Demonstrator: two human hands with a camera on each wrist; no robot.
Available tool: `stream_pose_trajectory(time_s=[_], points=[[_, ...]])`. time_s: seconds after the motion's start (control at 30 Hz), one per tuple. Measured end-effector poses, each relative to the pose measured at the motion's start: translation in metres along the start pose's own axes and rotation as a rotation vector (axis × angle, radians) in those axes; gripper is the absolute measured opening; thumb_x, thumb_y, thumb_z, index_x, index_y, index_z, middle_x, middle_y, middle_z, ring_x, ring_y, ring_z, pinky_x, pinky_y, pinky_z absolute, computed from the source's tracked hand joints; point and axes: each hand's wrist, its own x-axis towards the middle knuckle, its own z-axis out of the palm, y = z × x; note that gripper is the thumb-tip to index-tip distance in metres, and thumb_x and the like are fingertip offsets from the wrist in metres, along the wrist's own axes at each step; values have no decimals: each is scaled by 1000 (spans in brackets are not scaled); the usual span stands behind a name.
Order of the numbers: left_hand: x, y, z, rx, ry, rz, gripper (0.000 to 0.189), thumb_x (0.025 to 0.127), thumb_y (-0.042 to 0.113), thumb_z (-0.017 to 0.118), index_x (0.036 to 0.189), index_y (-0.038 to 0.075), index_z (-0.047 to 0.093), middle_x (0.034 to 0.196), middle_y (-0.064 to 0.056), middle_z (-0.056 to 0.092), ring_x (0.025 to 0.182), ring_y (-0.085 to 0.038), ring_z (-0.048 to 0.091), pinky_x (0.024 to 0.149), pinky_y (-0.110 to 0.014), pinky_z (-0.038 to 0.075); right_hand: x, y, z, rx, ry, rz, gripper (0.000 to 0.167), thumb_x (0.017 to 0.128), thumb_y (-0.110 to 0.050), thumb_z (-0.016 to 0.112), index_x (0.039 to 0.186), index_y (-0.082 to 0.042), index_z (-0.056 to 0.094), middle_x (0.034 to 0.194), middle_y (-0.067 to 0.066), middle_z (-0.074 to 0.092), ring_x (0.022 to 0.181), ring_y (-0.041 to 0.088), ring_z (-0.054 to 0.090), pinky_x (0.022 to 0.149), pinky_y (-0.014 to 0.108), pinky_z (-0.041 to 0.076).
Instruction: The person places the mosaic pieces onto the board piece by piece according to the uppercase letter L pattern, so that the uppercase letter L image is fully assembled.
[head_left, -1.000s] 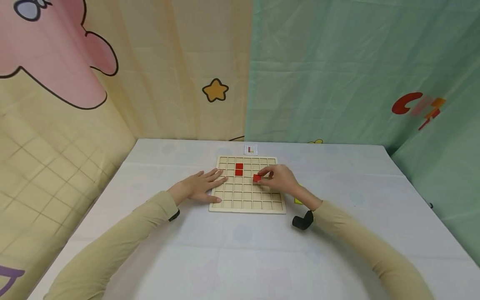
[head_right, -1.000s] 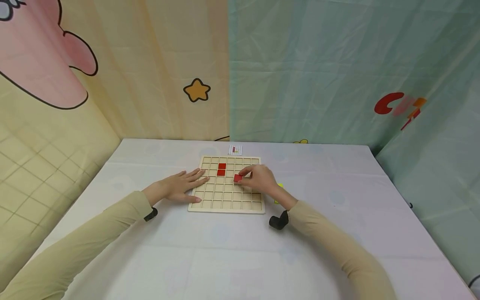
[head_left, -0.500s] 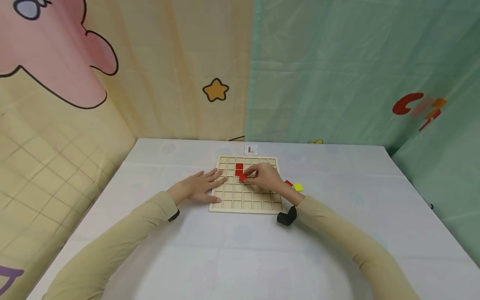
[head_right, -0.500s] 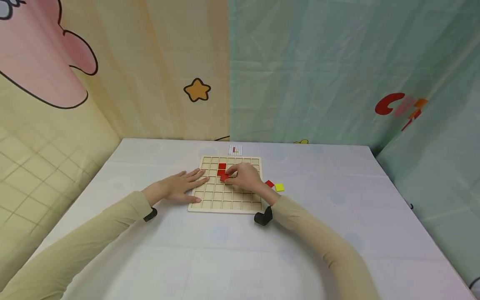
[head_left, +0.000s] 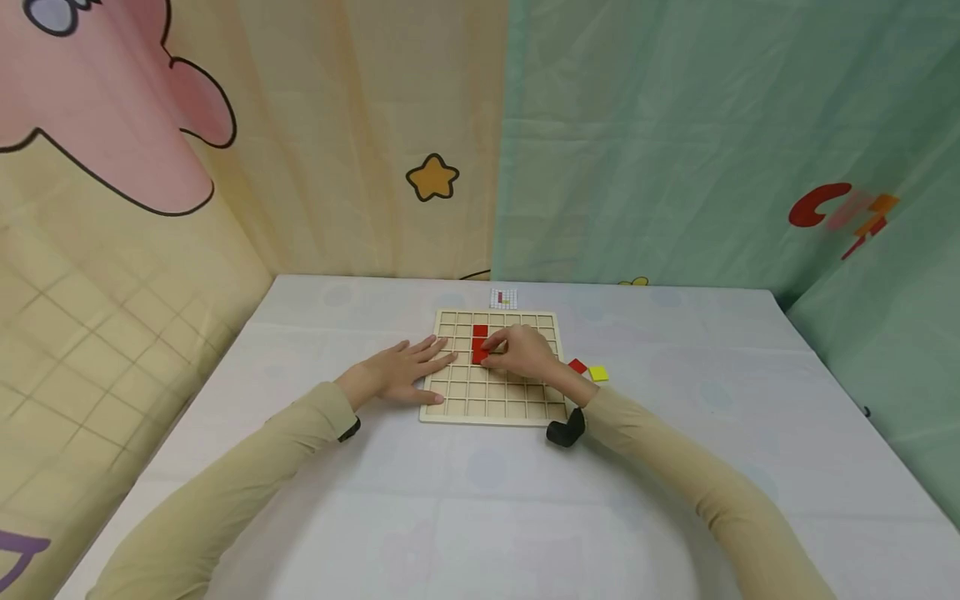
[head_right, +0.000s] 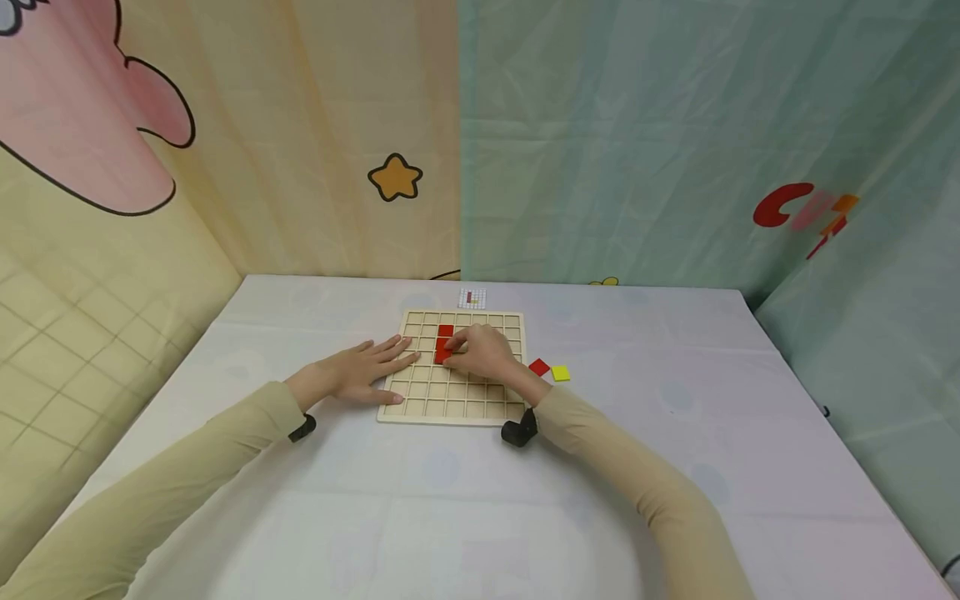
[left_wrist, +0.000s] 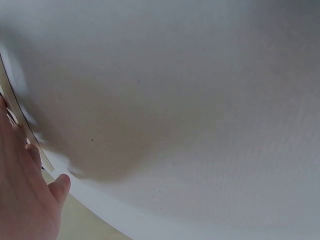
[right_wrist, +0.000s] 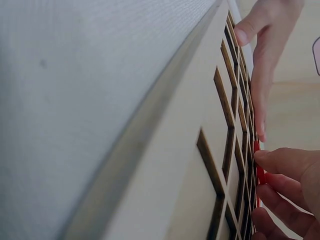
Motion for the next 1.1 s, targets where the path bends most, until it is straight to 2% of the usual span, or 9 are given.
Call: stream_pose_trajectory(time_s=[0.43,0.57,0.87,1.0,1.1], points=[[4,-2,-4,14,-6,-14,80,93,66,38,156,27,8,164,-5,-3,151,-28,-2,119,-57,10,6,2,0,-21,-25,19,27,82,-28,76,105,-14,75,103,1,74,80,13,62,69,25,49],[4,-1,-4,13,-9,-13,81,92,67,38,156,26,8,164,-5,-2,151,-28,-2,119,-57,10,3,1,-2,-10,-17,25,27,81,-30,77,104,-15,75,103,1,74,78,13,62,66,24,48],[3,-1,-2,8,-6,-14,81,93,65,40,156,25,9,164,-7,-1,151,-29,-1,118,-58,10,-12,6,-20,40,62,7,28,81,-25,76,105,-11,74,99,4,73,70,13,58,59,23,45],[2,0,-2,12,-16,-21,81,93,66,40,156,25,9,164,-6,-1,151,-28,-1,119,-57,10,-20,12,-30,50,99,-28,27,82,-23,77,105,-10,74,99,7,73,74,17,60,61,25,46],[0,2,-2,12,-15,-19,81,93,65,40,156,24,9,164,-7,-1,151,-28,-1,119,-57,10,-27,16,-38,52,116,-17,27,82,-22,76,105,-9,74,100,9,73,78,20,62,66,28,49]])
